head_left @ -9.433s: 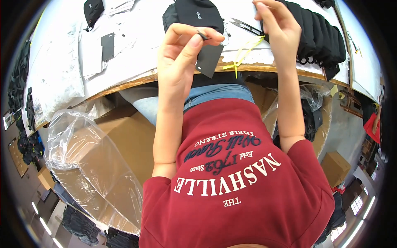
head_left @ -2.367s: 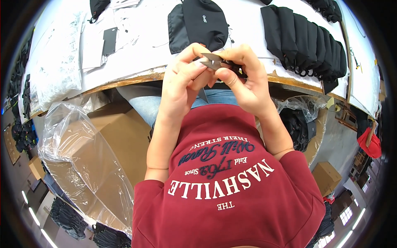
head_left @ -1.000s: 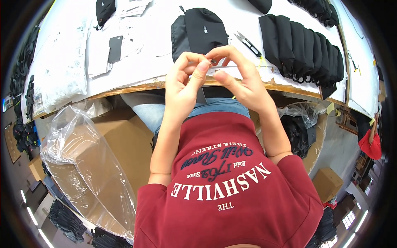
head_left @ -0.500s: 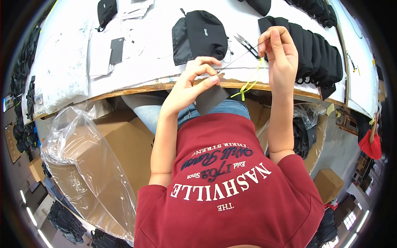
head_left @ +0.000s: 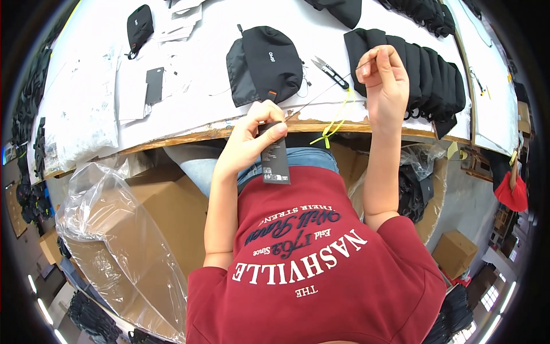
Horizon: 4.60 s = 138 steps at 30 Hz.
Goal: Attaching brand tags and plastic fasteners to small black fabric pouches at an industrial work table.
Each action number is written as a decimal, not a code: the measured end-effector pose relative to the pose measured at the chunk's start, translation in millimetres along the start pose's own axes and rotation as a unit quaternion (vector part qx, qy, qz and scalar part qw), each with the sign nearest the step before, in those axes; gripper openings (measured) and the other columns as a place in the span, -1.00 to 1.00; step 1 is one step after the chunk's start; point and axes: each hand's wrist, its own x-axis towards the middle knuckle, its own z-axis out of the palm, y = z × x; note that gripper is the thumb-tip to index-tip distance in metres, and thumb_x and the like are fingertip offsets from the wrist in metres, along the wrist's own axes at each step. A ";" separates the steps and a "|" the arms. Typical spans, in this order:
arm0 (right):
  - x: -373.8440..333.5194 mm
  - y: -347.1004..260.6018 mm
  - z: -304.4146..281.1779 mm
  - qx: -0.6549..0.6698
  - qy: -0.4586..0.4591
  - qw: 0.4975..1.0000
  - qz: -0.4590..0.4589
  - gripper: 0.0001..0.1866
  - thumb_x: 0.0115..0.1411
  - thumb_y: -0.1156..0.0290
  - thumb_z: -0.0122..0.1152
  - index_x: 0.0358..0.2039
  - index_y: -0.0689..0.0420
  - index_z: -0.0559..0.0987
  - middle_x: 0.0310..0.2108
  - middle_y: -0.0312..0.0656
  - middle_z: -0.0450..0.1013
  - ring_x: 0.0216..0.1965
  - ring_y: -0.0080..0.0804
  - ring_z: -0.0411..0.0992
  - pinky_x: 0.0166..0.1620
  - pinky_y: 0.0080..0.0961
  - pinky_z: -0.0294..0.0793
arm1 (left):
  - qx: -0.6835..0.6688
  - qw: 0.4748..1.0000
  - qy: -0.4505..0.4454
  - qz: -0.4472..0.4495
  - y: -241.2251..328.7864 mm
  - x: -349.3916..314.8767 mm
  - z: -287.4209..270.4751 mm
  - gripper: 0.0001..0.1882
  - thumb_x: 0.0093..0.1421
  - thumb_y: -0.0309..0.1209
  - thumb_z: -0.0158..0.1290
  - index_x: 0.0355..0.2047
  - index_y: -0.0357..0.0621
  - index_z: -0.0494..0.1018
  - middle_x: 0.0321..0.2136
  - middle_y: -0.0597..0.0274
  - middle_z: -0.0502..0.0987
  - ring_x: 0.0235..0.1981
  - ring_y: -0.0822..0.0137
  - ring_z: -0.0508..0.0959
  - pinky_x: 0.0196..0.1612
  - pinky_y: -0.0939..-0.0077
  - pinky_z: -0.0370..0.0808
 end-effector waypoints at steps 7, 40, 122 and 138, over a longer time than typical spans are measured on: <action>-10.8 -1.2 -9.7 -0.065 0.015 0.997 0.030 -0.79 0.30 0.35 -0.03 -0.39 0.21 0.45 -0.53 -0.25 0.40 -0.50 -0.59 0.33 -0.40 -0.68 0.33 | -0.099 0.992 0.077 -0.002 23.9 -17.5 -5.5 -0.87 0.19 -0.44 0.06 -0.31 -0.25 0.43 -0.40 0.37 0.45 -0.38 0.57 0.44 -0.28 0.69 0.38; -61.4 18.8 80.2 -0.180 -0.202 0.952 0.141 -0.88 0.21 0.44 0.11 -0.41 0.22 0.42 -0.62 -0.38 0.32 -0.58 -0.74 0.20 -0.49 -0.73 0.22 | -0.340 0.933 0.022 0.115 30.9 -26.0 -2.2 -0.61 0.10 -0.29 0.17 -0.22 -0.16 0.23 -0.64 0.28 0.43 -0.56 0.49 0.35 -0.39 0.59 0.30; 184.0 102.6 460.0 -0.526 -0.717 0.441 0.122 -0.47 0.21 0.01 0.00 -0.03 0.21 0.50 -0.11 -0.14 0.48 -0.15 -0.44 0.43 -0.11 -0.54 0.38 | -0.401 0.866 0.253 -0.155 -105.2 -111.7 -55.3 -0.74 0.20 -0.25 0.07 -0.20 -0.13 0.38 -0.39 0.38 0.46 -0.40 0.60 0.45 -0.34 0.74 0.38; 319.1 141.9 529.3 -0.502 -0.442 0.702 -0.246 -0.42 0.25 0.10 -0.03 0.21 0.11 0.22 0.22 -0.10 0.17 0.23 -0.20 0.14 0.24 -0.40 0.10 | -0.405 0.856 0.260 -0.190 -105.9 -104.0 -57.0 -0.73 0.17 -0.28 0.11 -0.24 -0.20 0.41 -0.41 0.31 0.50 -0.43 0.56 0.49 -0.37 0.69 0.41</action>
